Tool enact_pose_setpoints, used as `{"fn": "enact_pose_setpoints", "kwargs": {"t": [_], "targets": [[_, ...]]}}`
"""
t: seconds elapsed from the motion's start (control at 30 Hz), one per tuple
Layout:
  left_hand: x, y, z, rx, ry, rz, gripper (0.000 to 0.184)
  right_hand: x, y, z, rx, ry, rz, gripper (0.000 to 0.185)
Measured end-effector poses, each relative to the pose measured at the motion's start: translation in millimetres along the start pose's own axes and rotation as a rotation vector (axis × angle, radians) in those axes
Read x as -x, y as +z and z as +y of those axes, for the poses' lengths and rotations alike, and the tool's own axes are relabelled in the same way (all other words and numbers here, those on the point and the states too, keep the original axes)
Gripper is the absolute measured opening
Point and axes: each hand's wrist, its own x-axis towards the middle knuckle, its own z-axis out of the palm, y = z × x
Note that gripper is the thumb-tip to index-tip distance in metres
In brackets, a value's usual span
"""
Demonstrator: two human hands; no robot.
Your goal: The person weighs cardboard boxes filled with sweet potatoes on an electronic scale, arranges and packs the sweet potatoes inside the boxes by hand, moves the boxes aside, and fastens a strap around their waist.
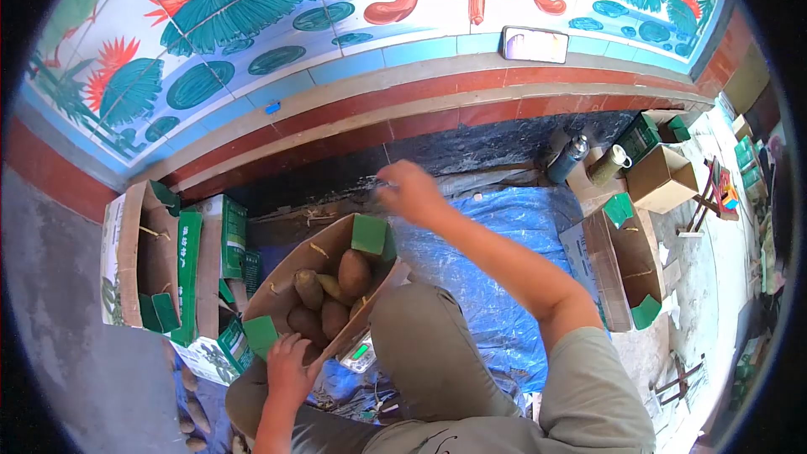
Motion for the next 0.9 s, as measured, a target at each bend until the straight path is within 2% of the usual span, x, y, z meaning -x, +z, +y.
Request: {"fn": "enact_pose_setpoints", "kwargs": {"t": [0.1, 0.2, 0.37, 0.5, 0.57, 0.7, 0.9], "targets": [[-5, 10, -1, 0.022, -0.025, -0.135, 0.033, 2, 29, -32, 0.039, -0.050, -0.154, 0.034], [-7, 20, -5, -0.027, -0.030, -0.251, 0.029, 6, 58, -42, 0.176, -0.113, -0.194, 0.044], [-11, 39, -13, -0.070, 0.000, -0.342, 0.025, 19, 85, -41, 0.382, -0.060, -0.398, 0.040], [-11, 52, -18, -0.057, -0.021, -0.315, 0.024, 23, 96, -34, 0.434, -0.038, -0.456, 0.031], [-10, 56, -20, -0.051, -0.032, -0.320, 0.022, 19, 97, -33, 0.520, -0.072, -0.487, 0.026], [-7, 64, -22, -0.037, 0.006, -0.197, 0.018, 10, 104, -38, 0.643, -0.161, -0.502, 0.020], [-8, 62, -21, -0.034, 0.006, -0.141, 0.015, 8, 140, -52, 0.606, -0.309, -0.549, 0.016]]}}
